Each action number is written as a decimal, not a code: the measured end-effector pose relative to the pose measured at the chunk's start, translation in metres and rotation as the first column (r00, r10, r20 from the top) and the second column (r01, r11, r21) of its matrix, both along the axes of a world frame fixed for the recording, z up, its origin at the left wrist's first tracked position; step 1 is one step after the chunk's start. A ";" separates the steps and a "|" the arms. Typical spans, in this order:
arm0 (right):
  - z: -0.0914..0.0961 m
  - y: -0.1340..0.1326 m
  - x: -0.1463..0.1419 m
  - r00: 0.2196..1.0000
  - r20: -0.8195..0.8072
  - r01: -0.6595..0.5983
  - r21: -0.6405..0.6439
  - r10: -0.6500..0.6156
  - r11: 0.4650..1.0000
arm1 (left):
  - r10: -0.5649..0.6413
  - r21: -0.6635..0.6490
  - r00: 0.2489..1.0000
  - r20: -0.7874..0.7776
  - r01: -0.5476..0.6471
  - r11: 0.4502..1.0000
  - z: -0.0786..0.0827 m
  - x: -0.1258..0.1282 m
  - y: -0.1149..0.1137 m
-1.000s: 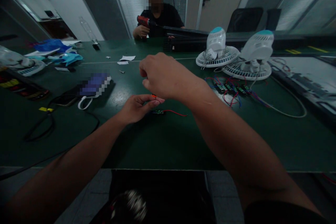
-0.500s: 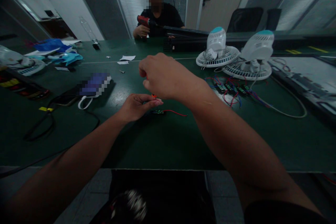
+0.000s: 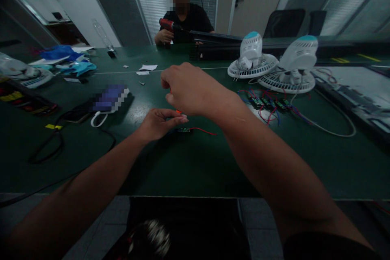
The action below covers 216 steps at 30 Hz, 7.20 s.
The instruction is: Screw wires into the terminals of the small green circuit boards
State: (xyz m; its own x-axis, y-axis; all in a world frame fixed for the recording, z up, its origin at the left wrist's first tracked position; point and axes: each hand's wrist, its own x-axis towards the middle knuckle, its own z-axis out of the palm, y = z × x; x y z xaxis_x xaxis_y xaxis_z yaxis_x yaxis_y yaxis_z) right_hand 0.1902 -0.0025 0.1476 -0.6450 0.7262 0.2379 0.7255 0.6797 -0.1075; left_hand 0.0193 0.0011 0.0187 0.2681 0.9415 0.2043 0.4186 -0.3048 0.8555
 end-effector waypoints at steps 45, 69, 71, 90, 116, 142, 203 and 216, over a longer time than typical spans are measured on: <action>-0.001 0.004 -0.001 0.999 0.027 0.024 -0.003 -0.024 1.000 | -0.095 0.024 0.995 0.024 0.094 0.995 0.002 -0.002 -0.005; -0.001 0.005 0.001 1.000 0.030 0.000 0.001 0.000 1.000 | -0.074 0.000 0.997 0.004 0.074 0.997 0.000 -0.002 0.000; -0.001 0.005 0.001 1.000 0.028 -0.002 -0.002 0.002 1.000 | -0.061 -0.007 0.998 0.000 0.061 0.998 0.002 -0.002 -0.001; -0.002 0.005 0.001 1.000 0.010 0.003 0.004 -0.003 1.000 | -0.039 -0.015 0.999 0.000 0.039 0.999 0.000 -0.003 0.001; -0.002 0.004 0.000 1.000 0.019 -0.002 -0.001 0.002 1.000 | -0.004 0.005 0.997 -0.079 0.005 1.000 -0.002 -0.003 0.000; -0.006 0.010 0.001 0.999 0.049 -0.011 -0.004 0.012 1.000 | -0.170 0.083 0.983 -0.072 0.176 0.981 -0.011 -0.004 0.001; -0.004 0.008 0.000 0.997 0.079 -0.019 0.009 0.019 1.000 | -0.073 0.084 0.986 -0.150 0.086 0.993 0.000 -0.002 0.005; -0.003 0.006 0.000 0.998 0.053 -0.037 0.004 0.037 0.999 | -0.060 0.074 0.987 -0.147 0.071 0.995 0.002 -0.003 0.003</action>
